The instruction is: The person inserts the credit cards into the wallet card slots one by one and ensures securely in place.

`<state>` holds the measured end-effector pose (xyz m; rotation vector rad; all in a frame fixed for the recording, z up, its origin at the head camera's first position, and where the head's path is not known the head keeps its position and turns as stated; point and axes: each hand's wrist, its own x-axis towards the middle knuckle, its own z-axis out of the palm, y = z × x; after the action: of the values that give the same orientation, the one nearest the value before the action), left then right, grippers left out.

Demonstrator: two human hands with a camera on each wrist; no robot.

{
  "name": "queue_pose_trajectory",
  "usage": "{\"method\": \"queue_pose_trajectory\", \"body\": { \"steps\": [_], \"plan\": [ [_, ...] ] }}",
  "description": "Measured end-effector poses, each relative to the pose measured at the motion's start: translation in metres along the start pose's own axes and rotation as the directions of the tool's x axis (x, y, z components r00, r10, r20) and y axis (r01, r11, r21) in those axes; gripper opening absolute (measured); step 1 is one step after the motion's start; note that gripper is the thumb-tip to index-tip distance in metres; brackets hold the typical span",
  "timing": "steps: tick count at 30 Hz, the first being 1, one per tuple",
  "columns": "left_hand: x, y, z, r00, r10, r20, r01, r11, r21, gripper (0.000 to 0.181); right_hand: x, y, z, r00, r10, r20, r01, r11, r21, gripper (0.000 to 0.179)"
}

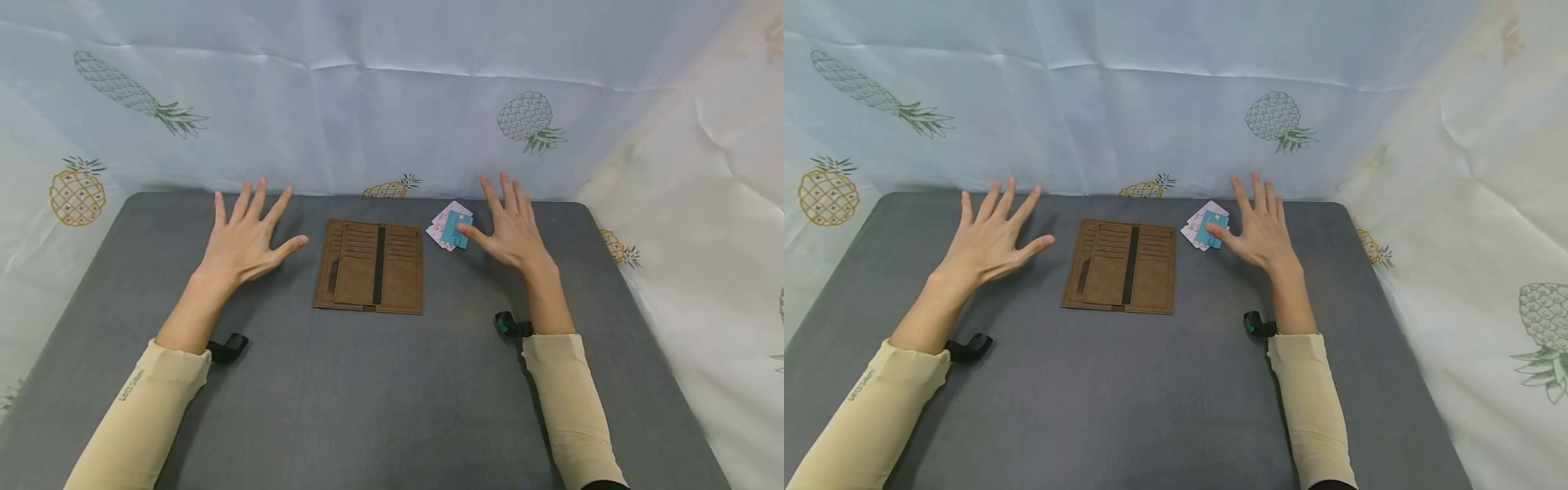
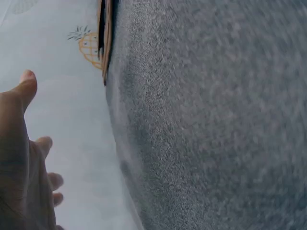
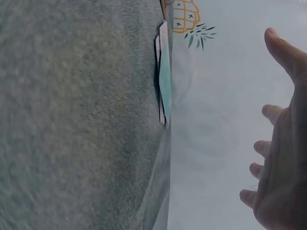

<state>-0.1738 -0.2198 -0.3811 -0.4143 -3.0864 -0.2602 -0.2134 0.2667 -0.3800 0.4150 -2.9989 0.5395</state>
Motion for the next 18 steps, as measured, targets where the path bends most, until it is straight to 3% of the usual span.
{"method": "queue_pose_trajectory", "body": {
  "steps": [9, 18],
  "plan": [
    [-0.001, 0.010, 0.005, 0.998, 0.036, 0.058, -0.026, 0.987, -0.161, 0.091, 0.005, 0.002, 0.011, 0.998, -0.064, -0.018, 0.065, 0.997, 0.048, 0.107],
    [0.002, 0.020, 0.016, 0.994, 0.081, 0.071, -0.049, 0.927, -0.372, 0.086, 0.007, 0.001, 0.020, 0.997, -0.057, 0.055, 0.049, 0.987, 0.152, 0.094]
  ]
}}
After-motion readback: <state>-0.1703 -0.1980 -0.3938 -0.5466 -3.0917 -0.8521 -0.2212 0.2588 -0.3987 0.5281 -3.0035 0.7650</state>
